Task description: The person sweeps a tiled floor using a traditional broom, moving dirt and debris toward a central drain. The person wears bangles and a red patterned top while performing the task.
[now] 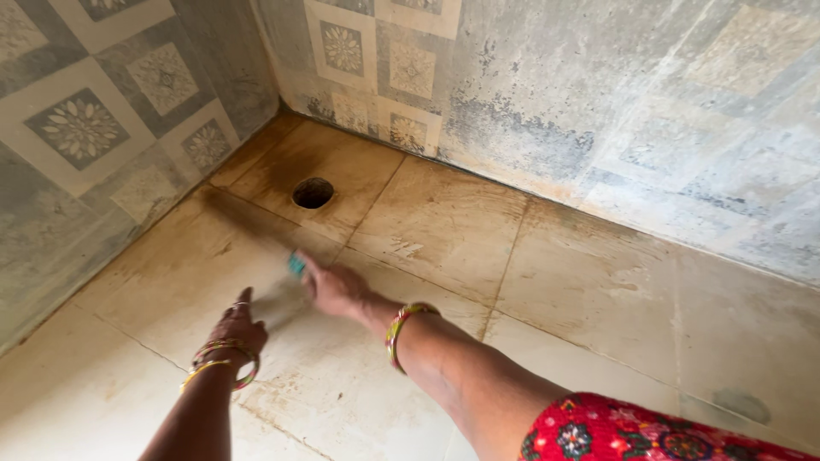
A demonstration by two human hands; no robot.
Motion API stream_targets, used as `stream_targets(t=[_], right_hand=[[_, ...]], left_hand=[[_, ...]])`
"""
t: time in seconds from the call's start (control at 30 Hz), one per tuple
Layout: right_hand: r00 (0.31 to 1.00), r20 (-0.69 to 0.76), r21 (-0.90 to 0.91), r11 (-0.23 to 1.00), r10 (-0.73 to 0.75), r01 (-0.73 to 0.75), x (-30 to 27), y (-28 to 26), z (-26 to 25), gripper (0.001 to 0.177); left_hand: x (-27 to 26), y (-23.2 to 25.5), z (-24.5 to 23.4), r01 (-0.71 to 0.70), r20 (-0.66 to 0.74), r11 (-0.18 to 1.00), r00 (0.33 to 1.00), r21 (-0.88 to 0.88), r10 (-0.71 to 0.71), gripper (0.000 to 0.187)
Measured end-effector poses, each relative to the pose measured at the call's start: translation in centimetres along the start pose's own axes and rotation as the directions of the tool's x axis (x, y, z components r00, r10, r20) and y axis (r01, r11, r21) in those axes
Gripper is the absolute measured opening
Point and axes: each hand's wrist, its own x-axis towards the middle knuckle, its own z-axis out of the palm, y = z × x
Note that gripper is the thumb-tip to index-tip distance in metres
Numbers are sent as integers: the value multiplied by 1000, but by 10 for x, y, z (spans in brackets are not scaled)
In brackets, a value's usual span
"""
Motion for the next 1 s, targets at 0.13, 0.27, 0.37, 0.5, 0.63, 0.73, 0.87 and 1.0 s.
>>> stream_targets(t=[0.13,0.27,0.37,0.5,0.63,0.73,0.87,1.0], right_hand=[[979,-128,109,983,161,-147,25,-3,-15,59],[991,-41,334,937,126,-105,-11,-24,-12,64],[988,129,253,960,88,-119,-26,-27,-16,69],[984,91,330,928,151,-173,-26,-25,-21,78],[911,16,318,862,412,-395,-11,-37,-24,60],[871,-39,528,750,490,-399,-12,-54,-10,60],[963,-115,593,794,245,-131,-34,-66,17,57],[971,203,409,890,128,-203,-37,-53,4,70]], left_hand=[[-3,18,-6,-64,-14,997,998,-46,63,83],[-2,33,-11,-42,-33,995,999,-87,39,85],[-4,42,-11,-27,-11,995,1000,-93,26,86],[-9,49,-10,-59,30,998,998,-23,60,84],[-5,47,-5,-71,39,997,997,-16,71,85],[7,43,-3,-93,8,993,996,-68,93,89],[7,48,-6,-35,-6,996,999,-88,35,87],[-6,42,-17,72,52,992,996,-103,-66,96]])
